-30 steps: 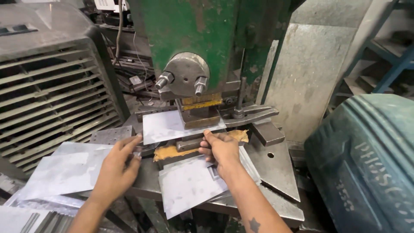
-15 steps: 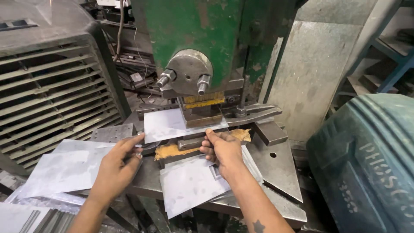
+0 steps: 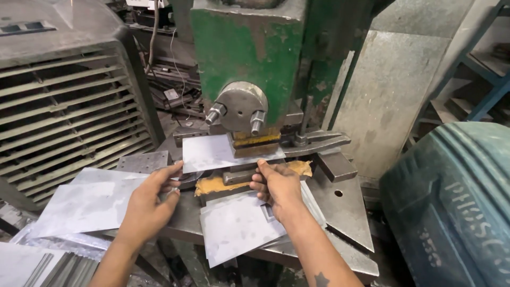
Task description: The recorder is using a stamping machine to punch a rectangular hole into individual metal sheets from a stack.
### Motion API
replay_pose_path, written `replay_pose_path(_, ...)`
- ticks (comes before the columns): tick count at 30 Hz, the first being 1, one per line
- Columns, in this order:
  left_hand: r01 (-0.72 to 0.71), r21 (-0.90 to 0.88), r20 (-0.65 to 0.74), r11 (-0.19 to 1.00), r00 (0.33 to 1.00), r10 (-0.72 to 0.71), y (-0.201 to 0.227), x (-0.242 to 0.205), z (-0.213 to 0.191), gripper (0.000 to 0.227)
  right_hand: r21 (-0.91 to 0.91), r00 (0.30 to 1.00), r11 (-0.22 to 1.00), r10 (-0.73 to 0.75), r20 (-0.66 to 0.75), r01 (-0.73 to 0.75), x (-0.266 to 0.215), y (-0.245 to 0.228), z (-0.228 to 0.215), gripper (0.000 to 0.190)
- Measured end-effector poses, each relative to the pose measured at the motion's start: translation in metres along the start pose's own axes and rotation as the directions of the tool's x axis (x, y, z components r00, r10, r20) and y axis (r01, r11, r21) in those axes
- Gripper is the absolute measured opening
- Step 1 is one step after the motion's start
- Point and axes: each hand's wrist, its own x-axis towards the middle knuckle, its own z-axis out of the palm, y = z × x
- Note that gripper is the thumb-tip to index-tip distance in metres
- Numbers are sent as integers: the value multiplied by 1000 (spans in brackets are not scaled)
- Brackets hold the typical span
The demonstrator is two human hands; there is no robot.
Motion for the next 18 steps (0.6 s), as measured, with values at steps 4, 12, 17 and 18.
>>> replay_pose_path(4, -49, -68, -2, 996, 999, 49, -6, 3, -2, 63, -21, 999, 999, 32, -42, -33, -4, -14, 12, 24)
replay_pose_path(12, -11, -246, 18, 969, 1000, 16, -23, 6, -1, 71, 131, 995, 990, 57, -79, -46, -6, -17, 16, 9)
replay_pose_path(17, 18, -279, -9, 960, 1000, -21, -26, 5, -2, 73, 203, 996, 979, -4, -88, 22, -70, 20, -22, 9)
replay_pose_path(18, 43, -251, -4, 967, 999, -45, -26, 5, -2, 73, 207, 992, 978, -7, -128, 34, -87, 26, -29, 11)
